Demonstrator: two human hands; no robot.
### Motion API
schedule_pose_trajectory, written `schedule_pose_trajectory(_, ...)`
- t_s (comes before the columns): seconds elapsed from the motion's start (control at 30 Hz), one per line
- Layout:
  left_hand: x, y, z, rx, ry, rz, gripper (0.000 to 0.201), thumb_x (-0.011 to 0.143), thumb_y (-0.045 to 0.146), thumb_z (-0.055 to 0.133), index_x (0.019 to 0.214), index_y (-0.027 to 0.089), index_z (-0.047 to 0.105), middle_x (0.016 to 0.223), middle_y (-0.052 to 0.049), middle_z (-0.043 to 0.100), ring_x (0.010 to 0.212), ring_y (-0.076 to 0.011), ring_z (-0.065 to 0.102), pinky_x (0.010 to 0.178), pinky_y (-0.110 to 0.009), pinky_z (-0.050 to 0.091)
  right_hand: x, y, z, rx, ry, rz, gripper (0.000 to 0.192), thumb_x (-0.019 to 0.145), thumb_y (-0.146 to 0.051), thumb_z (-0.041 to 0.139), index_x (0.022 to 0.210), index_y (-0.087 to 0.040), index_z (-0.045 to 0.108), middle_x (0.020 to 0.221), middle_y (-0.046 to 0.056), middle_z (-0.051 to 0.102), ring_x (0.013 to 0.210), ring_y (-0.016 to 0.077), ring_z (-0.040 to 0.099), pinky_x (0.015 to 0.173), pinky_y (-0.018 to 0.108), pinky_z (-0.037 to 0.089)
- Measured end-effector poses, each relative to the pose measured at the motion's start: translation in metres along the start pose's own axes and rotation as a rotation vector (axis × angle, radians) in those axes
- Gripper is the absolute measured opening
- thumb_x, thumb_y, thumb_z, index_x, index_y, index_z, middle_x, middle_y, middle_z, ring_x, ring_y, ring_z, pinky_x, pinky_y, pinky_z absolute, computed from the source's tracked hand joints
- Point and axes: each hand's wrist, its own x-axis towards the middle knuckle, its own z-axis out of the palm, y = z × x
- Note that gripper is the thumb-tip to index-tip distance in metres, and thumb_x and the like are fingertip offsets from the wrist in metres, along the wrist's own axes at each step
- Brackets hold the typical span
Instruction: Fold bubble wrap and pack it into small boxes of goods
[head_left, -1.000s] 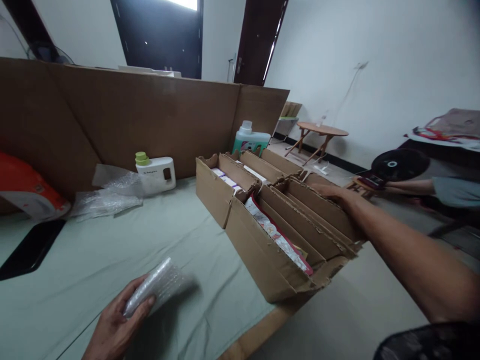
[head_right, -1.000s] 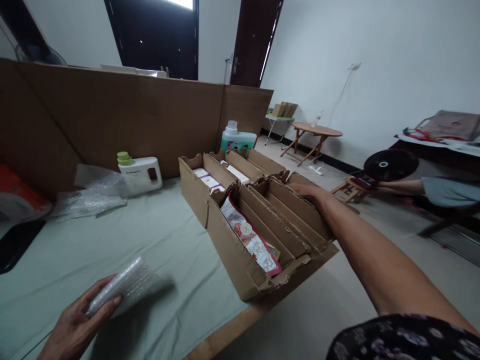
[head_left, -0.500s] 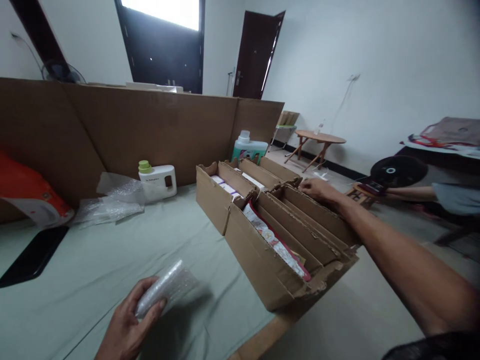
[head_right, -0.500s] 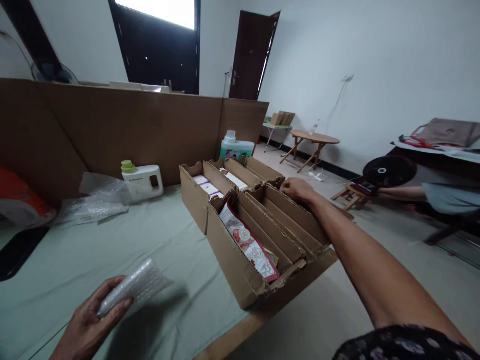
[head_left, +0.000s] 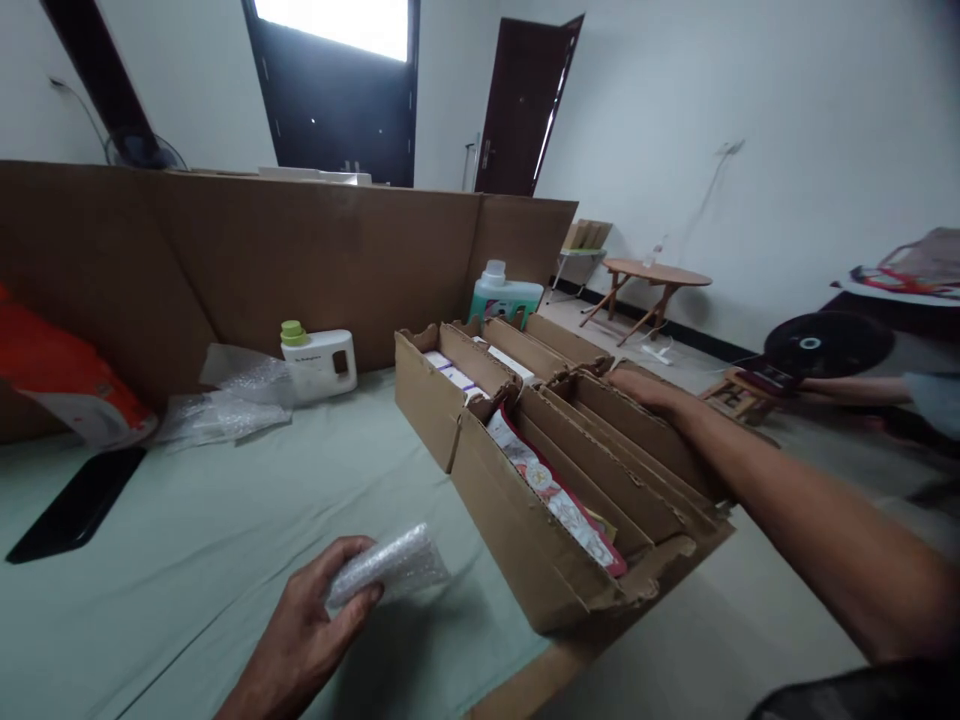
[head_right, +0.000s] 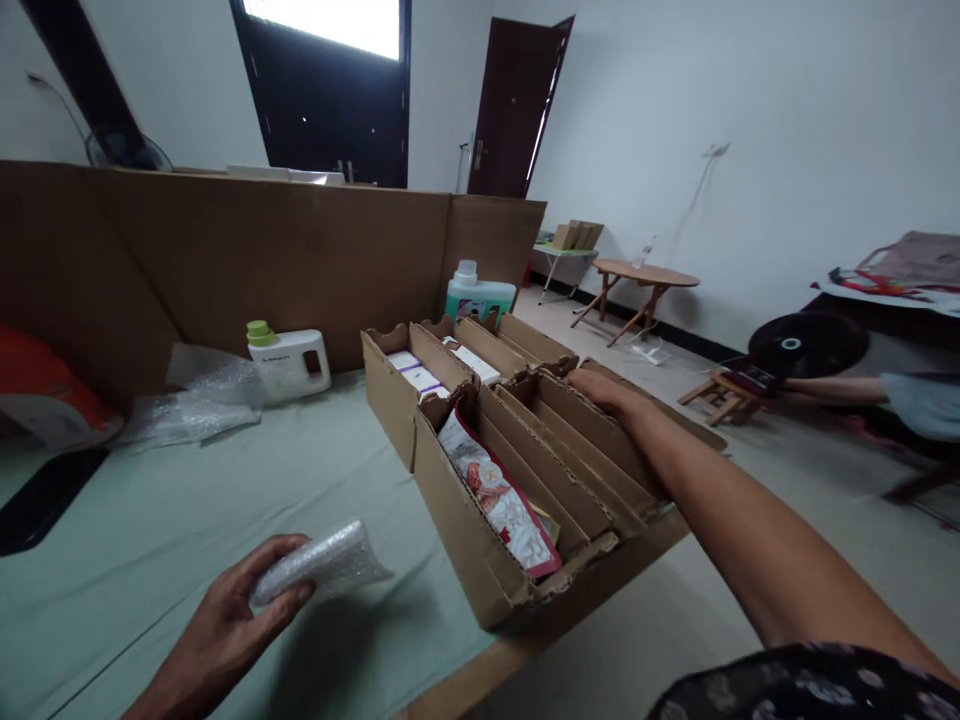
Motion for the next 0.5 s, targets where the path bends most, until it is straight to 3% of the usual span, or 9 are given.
schedule_pose_trajectory(0.07,0.004,0.001,-0.002,0.014,0.016,0.058,0.017,0.089,0.031,0.059,0.099,0.022,0.069,0.095,-0.006,0.073,0.082,-0.0196,0.072,0.069,-0.026,0.058,-0.01,-0.004,-0.024,-0.027,0.05,0.064,0.023,0.093,-0.025,0.062,0.077,-0.013,0.073,0.081,0.007,0.073,0.076,0.0184,0.066,0.068,0.028,0.048)
schedule_pose_trajectory(0.13,0.011,0.011,-0.002,0.061,0.039,0.158,0.018,0.087,0.024,0.06,0.102,0.023,0.071,0.128,-0.012,0.065,0.114,-0.0268,0.066,0.089,-0.036,0.058,-0.031,-0.019,-0.05,-0.043,0.228,0.146,0.021,0.091,-0.021,0.058,0.083,-0.011,0.074,0.086,0.013,0.074,0.078,0.0204,0.065,0.07,0.032,0.045)
schedule_pose_trajectory(0.23,0.024,0.043,-0.001,0.119,0.103,0.34,0.028,0.082,0.015,0.063,0.106,0.026,0.072,0.169,-0.006,0.015,0.15,-0.0383,0.027,0.114,-0.057,0.037,-0.081,-0.071,-0.073,0.1,0.575,0.015,0.017,0.088,-0.025,0.062,0.093,-0.013,0.073,0.093,0.013,0.074,0.081,0.0206,0.064,0.074,0.033,0.046)
schedule_pose_trajectory(0.27,0.029,0.055,0.0,0.122,0.119,0.409,0.032,0.08,0.013,0.064,0.107,0.028,0.073,0.171,0.0,0.0,0.154,-0.0412,0.013,0.117,-0.062,0.028,-0.098,-0.093,-0.074,0.201,0.548,-0.15,0.015,0.087,-0.027,0.063,0.091,-0.016,0.073,0.093,0.01,0.074,0.083,0.0202,0.065,0.075,0.032,0.048)
schedule_pose_trajectory(0.3,0.033,0.066,0.002,0.119,0.123,0.478,0.035,0.078,0.013,0.066,0.107,0.029,0.073,0.17,0.003,-0.008,0.155,-0.043,0.004,0.118,-0.065,0.022,-0.111,-0.115,-0.071,0.303,0.394,-0.33,0.015,0.088,-0.03,0.062,0.092,-0.019,0.073,0.093,0.008,0.074,0.083,0.0199,0.066,0.074,0.031,0.049)
schedule_pose_trajectory(0.33,0.037,0.075,0.002,0.11,0.108,0.538,0.036,0.076,0.012,0.067,0.108,0.029,0.073,0.17,0.003,-0.006,0.155,-0.0435,0.004,0.119,-0.066,0.02,-0.119,-0.135,-0.066,0.362,0.11,-0.506,0.019,0.089,-0.034,0.062,0.096,-0.021,0.074,0.096,0.007,0.074,0.086,0.0202,0.067,0.075,0.03,0.051)
schedule_pose_trajectory(0.4,0.041,0.081,0.002,0.067,0.04,0.573,0.036,0.076,0.01,0.064,0.107,0.027,0.071,0.165,-0.006,0.025,0.148,-0.0378,0.031,0.115,-0.057,0.036,-0.116,-0.16,-0.052,0.426,-0.312,-0.71,0.029,0.091,-0.041,0.061,0.108,-0.022,0.074,0.101,0.007,0.075,0.091,0.021,0.068,0.078,0.031,0.053)
schedule_pose_trajectory(0.43,0.041,0.078,0.001,0.042,0.006,0.544,0.034,0.076,0.009,0.062,0.105,0.026,0.07,0.151,-0.009,0.046,0.135,-0.0313,0.05,0.106,-0.047,0.047,-0.104,-0.163,-0.045,0.418,-0.398,-0.714,0.035,0.092,-0.044,0.057,0.115,-0.021,0.072,0.104,0.007,0.075,0.094,0.0213,0.068,0.081,0.031,0.053)
schedule_pose_trajectory(0.5,0.032,0.06,-0.005,0.01,-0.007,0.439,0.034,0.078,0.008,0.057,0.106,0.024,0.067,0.119,-0.009,0.067,0.104,-0.0212,0.068,0.084,-0.03,0.058,-0.063,-0.155,-0.034,0.307,-0.318,-0.558,0.041,0.097,-0.044,0.047,0.121,-0.02,0.069,0.107,0.008,0.075,0.099,0.0214,0.068,0.085,0.031,0.052)
